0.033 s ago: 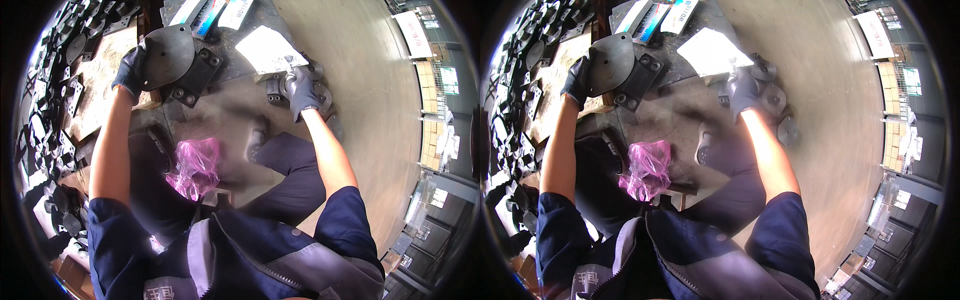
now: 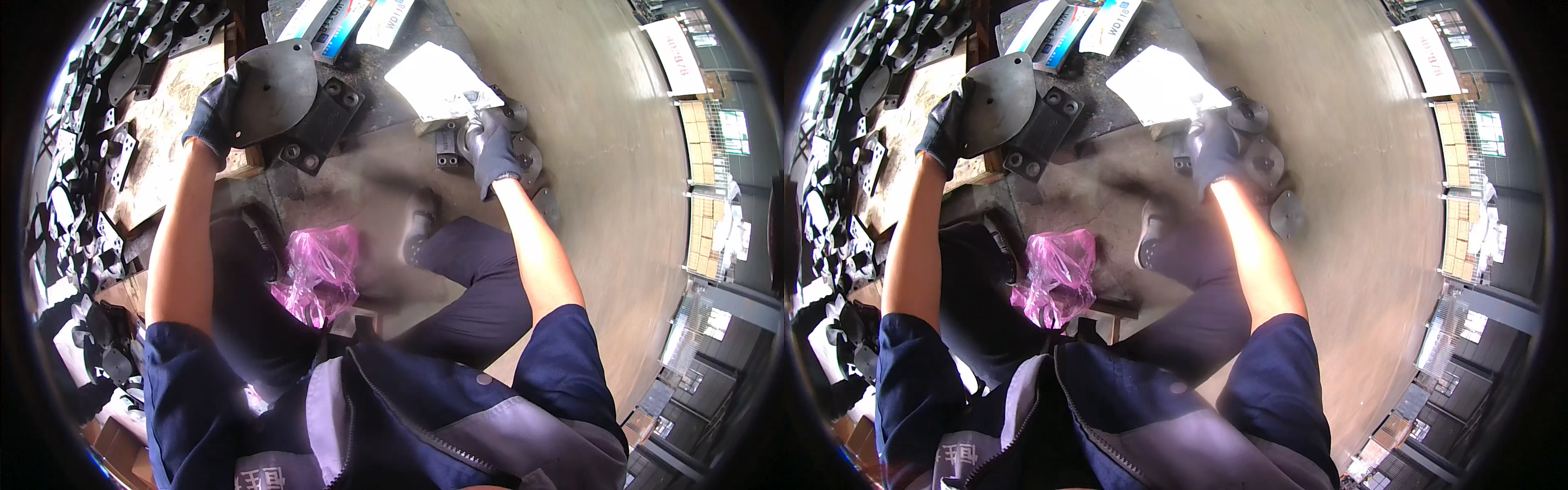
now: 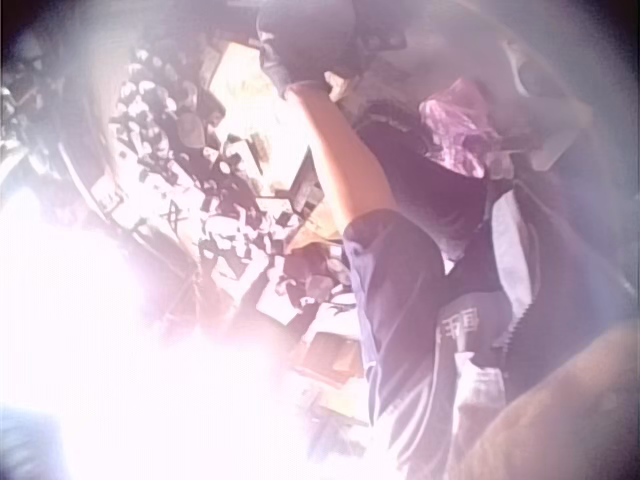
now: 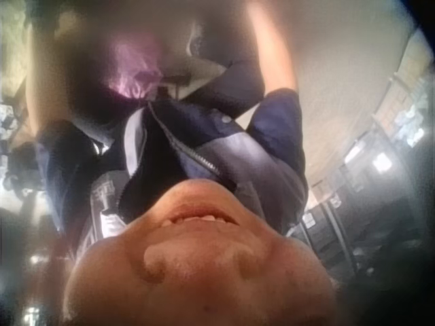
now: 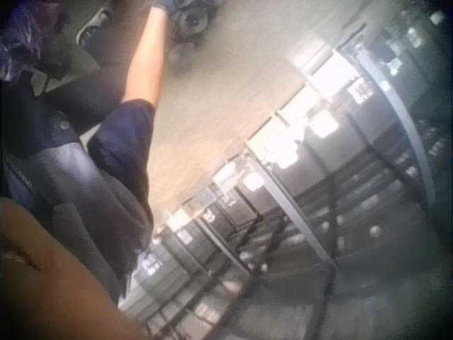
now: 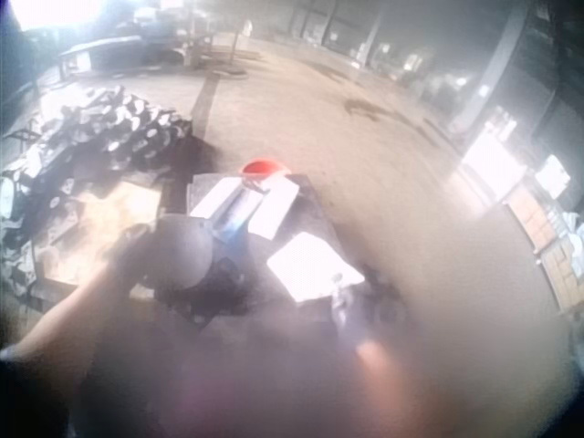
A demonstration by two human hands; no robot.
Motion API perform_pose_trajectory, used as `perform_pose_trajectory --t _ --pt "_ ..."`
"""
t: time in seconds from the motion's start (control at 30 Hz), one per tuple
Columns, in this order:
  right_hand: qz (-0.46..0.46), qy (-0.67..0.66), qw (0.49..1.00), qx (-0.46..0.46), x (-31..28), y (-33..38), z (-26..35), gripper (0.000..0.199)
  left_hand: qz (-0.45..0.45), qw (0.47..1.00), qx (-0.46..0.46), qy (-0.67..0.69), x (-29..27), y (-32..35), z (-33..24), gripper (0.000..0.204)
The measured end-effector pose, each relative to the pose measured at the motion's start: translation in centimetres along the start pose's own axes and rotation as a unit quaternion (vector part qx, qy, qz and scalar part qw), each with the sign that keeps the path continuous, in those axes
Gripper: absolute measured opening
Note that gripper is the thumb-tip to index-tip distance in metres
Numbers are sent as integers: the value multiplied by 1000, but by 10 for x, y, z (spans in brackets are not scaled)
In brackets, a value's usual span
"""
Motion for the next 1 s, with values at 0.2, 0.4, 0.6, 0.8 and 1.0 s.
perform_pose_trajectory --t 0.2,0.4,0.6,0.8,1.0 --pt "45 395 910 -116 14 27 48 20 7 998 62 -16 -20 -40 24 55" --pt "12 544 808 -226 16 24 58 23 5 993 97 -72 -30 -57 29 54" --pt "54 508 837 -195 18 24 47 26 20 998 21 49 -24 -42 27 54" --pt "60 249 949 -183 -39 -23 -16 23 86 992 91 -30 -30 -70 39 54" --pt "16 348 924 -159 9 3 22 14 81 997 17 5 -33 -66 32 50"
Point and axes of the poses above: each hand's wrist, its own y-axis away from the middle knuckle, its own x-axis out of the palm, z = x × y, the point moved 2 cm from there along -y, towards the middle knuckle, and after that the axes turned 9 degrees about -x, right-handed, at the moved point
